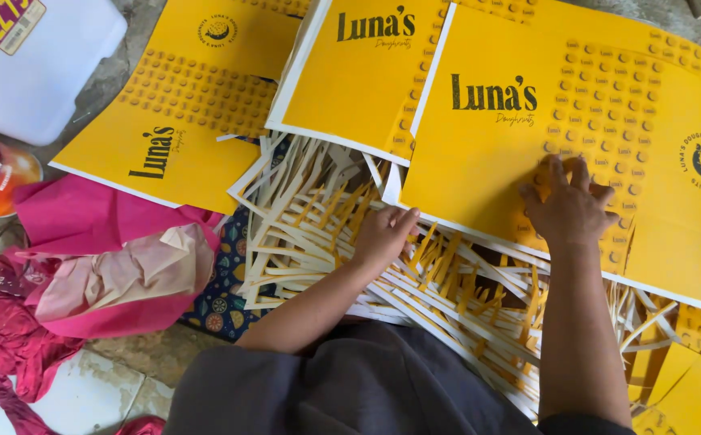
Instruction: Removing waste paper strips from the edges of printed paper bags and stacking them
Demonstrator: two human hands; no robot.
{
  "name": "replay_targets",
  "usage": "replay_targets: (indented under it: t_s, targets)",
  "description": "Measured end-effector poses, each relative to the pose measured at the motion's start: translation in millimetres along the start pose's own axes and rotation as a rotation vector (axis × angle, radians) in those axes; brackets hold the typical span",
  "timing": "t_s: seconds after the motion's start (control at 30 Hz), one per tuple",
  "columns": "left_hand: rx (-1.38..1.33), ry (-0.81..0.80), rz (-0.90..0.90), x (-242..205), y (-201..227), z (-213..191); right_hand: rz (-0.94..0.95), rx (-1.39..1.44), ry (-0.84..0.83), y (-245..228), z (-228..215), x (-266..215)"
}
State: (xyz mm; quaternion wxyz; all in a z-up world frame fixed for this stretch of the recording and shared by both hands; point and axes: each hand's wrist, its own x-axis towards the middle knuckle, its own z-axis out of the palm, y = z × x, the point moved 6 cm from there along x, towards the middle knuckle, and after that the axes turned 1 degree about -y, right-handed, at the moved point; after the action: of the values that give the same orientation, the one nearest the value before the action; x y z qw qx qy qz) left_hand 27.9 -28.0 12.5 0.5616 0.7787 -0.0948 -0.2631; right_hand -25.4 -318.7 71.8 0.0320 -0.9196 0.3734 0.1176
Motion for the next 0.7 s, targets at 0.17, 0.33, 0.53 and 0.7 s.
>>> replay_targets:
  t_s: [0.17,0.33,0.53,0.7]
  targets:
    - [-0.258,0.051,0.021,6.1,-17.5,10.1,-0.016,0.019,0.022,4.6,0.7,6.0]
    - [-0.435,0.014,-0.129,9.7,-20.2,13.3,-0.007,0.024,0.021,5.1,-0.6,11.0]
    - [-0.437,0.060,-0.194,16.6,-19.0,13.5,-0.010,0.012,0.054,2.0,5.1,10.2]
    - [-0.403,0.106,-0.051,11.6,-24.2,17.6,0.008,0.020,0.019,-0.3,0.6,4.4]
